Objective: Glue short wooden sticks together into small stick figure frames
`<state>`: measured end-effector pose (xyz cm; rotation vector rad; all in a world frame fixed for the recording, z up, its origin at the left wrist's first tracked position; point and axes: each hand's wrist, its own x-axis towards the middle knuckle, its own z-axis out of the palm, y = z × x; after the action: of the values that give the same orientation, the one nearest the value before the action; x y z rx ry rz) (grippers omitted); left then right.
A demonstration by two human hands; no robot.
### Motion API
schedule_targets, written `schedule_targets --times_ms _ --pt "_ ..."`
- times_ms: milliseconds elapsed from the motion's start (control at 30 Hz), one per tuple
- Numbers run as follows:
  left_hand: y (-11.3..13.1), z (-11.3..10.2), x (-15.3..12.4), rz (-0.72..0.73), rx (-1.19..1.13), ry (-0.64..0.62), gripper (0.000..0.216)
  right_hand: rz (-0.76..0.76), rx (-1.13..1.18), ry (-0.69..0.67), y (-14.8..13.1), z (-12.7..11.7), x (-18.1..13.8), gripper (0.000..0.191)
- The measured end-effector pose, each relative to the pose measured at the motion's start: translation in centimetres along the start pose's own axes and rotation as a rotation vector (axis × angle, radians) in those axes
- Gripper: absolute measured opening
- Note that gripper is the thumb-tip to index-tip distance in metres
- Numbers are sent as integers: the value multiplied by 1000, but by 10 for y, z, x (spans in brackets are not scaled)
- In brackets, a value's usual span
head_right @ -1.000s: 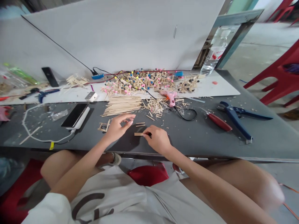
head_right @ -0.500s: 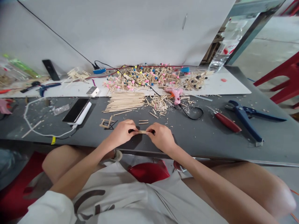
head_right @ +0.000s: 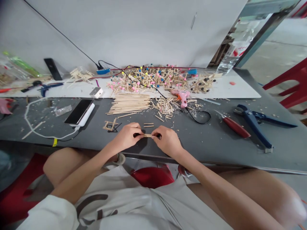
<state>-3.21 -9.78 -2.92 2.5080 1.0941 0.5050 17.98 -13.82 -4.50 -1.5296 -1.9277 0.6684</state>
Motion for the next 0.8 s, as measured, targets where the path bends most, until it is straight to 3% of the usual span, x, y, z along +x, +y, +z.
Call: schedule_targets --times_ms 800 --pt "3 8 1 -10 15 35 8 -164 -96 -58 0 -1 7 9"
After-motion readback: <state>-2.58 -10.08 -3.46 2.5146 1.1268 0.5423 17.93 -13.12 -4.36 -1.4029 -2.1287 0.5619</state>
